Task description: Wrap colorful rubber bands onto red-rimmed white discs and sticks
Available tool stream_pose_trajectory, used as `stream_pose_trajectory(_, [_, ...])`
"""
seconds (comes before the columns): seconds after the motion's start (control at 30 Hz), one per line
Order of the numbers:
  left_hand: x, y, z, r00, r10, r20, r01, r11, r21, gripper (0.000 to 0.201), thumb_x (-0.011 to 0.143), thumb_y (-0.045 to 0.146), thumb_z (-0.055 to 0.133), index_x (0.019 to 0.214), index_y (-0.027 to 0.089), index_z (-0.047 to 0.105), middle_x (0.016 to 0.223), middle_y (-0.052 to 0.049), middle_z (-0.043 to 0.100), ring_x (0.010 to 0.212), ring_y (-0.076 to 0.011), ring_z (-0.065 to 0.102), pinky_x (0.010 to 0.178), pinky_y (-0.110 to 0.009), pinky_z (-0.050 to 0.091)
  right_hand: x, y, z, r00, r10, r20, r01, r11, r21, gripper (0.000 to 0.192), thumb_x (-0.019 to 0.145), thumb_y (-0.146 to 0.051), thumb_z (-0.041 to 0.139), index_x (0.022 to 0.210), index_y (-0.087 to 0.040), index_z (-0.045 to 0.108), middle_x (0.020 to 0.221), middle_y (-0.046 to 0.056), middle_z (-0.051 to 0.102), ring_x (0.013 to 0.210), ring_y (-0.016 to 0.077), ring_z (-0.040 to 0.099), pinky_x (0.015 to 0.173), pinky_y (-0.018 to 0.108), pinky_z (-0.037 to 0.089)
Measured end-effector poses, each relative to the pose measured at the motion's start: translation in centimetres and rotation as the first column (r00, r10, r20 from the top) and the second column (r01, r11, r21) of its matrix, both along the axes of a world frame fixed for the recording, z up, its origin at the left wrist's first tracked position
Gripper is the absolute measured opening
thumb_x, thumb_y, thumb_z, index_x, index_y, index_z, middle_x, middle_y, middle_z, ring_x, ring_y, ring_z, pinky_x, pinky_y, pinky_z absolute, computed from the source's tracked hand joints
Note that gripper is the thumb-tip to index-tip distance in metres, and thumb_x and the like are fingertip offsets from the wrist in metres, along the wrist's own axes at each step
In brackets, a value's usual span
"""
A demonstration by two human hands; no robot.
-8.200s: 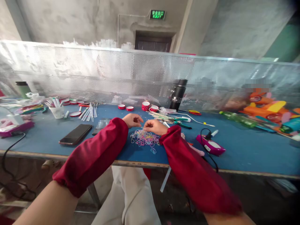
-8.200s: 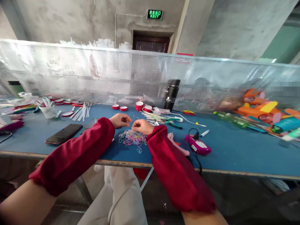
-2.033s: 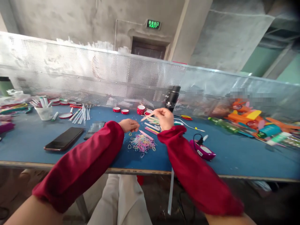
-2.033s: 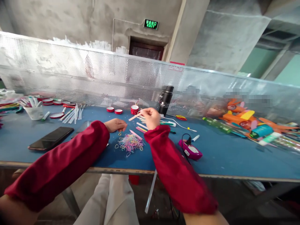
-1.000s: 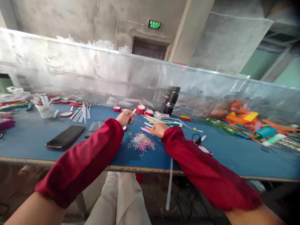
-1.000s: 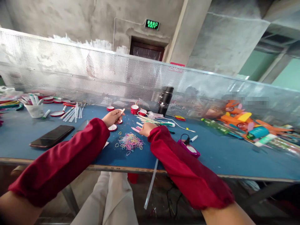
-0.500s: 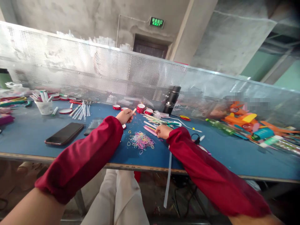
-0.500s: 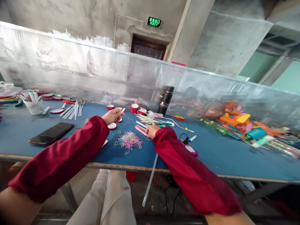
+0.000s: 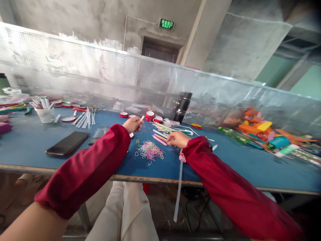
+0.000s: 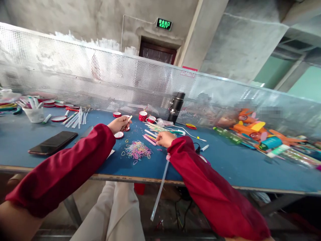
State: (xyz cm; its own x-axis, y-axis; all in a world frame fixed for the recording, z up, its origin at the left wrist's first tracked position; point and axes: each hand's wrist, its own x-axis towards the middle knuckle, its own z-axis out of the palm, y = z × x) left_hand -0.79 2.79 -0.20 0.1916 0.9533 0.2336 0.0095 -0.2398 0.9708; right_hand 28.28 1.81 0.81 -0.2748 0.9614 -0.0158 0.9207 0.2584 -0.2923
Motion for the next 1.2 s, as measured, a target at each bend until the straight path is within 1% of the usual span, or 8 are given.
stream_pose_trajectory(0.13, [-0.1,-0.2,0.1,1.000,-0.007,-0.002,0.007,1.000,-0.004,0.006,0.090,0.013,0.052,0.092,0.016,0.056,0.056,0.005,0.051,0.044,-0.0059,0.048,0.045,-0.016,0.034,-2.4,-0.8,0.0,0.977,0.131,-0.167,-0.134,0.991,-0.003,0.008,0.075,-0.022,0.068,0.080,-0.018,0.072,0.070,0.002,0.073,0.062,0.0142,0.065,0.057,0.023,0.046])
stream_pose_trajectory(0.27, [-0.1,-0.4,0.2,1.000,-0.019,-0.021,0.018,1.000,-0.014,0.018,0.084,0.009,0.053,0.100,0.017,0.057,0.058,0.005,0.053,0.047,-0.0070,0.051,0.046,-0.017,0.034,-5.2,-1.4,-0.5,0.926,0.217,-0.308,-0.225,0.974,0.009,0.013,0.074,-0.016,0.064,0.084,-0.017,0.072,0.069,0.002,0.072,0.062,0.0144,0.066,0.060,0.024,0.049])
stream_pose_trajectory(0.43, [-0.2,-0.4,0.3,0.991,-0.100,-0.092,0.098,0.995,-0.024,0.009,0.075,0.011,0.065,0.083,0.013,0.060,0.055,0.004,0.050,0.045,-0.0057,0.043,0.044,-0.017,0.027,-6.6,-0.9,-1.2,0.810,0.267,-0.522,-0.246,0.963,0.111,0.022,0.075,-0.019,0.066,0.097,-0.016,0.068,0.077,0.003,0.072,0.070,0.0160,0.068,0.062,0.025,0.052])
stream_pose_trajectory(0.63, [-0.4,-0.9,0.7,0.985,-0.151,-0.083,0.144,0.986,-0.083,0.015,0.085,0.029,0.064,0.086,0.013,0.064,0.055,0.005,0.044,0.041,-0.0045,0.037,0.040,-0.017,0.019,-5.2,0.8,-2.2,0.899,0.322,-0.298,-0.308,0.947,0.094,0.025,0.072,-0.006,0.060,0.089,-0.018,0.073,0.084,0.003,0.075,0.078,0.0167,0.070,0.073,0.027,0.054])
stream_pose_trajectory(0.83, [-1.1,-0.8,1.1,0.988,-0.131,-0.079,0.123,0.987,-0.101,0.015,0.084,0.020,0.064,0.095,0.012,0.070,0.058,0.002,0.050,0.048,-0.0052,0.046,0.042,-0.016,0.027,-5.1,0.2,-1.6,0.929,0.268,-0.255,-0.207,0.948,0.243,0.021,0.080,-0.013,0.062,0.096,-0.021,0.073,0.088,0.003,0.075,0.080,0.0173,0.070,0.076,0.028,0.053])
stream_pose_trajectory(0.9, [-1.2,-0.7,0.9,0.982,-0.158,-0.103,0.148,0.984,-0.103,0.018,0.081,0.016,0.065,0.098,0.012,0.071,0.058,0.002,0.052,0.050,-0.0053,0.048,0.045,-0.015,0.031,-5.9,-0.1,-1.3,0.874,0.251,-0.416,-0.143,0.951,0.273,0.026,0.085,-0.025,0.062,0.110,-0.020,0.067,0.083,0.004,0.074,0.070,0.0160,0.069,0.070,0.029,0.054])
stream_pose_trajectory(1.0, [-0.9,-0.7,0.4,0.955,-0.249,-0.157,0.229,0.964,-0.138,0.019,0.078,0.014,0.069,0.097,0.013,0.070,0.062,0.002,0.059,0.051,-0.0058,0.052,0.049,-0.016,0.037,-7.3,-0.2,-1.3,0.703,0.256,-0.664,-0.112,0.961,0.251,0.040,0.087,-0.040,0.061,0.120,-0.018,0.059,0.079,0.003,0.071,0.058,0.0138,0.064,0.058,0.027,0.051])
stream_pose_trajectory(1.2, [-0.1,-0.7,-0.6,0.939,-0.327,-0.101,0.305,0.934,-0.186,0.025,0.072,0.014,0.078,0.090,0.012,0.060,0.067,0.001,0.065,0.058,-0.0098,0.064,0.060,-0.023,0.051,-8.9,0.2,-2.3,0.538,0.313,-0.782,-0.141,0.949,0.283,0.028,0.074,-0.044,0.072,0.085,-0.018,0.064,0.073,0.001,0.067,0.060,0.0133,0.060,0.060,0.027,0.050])
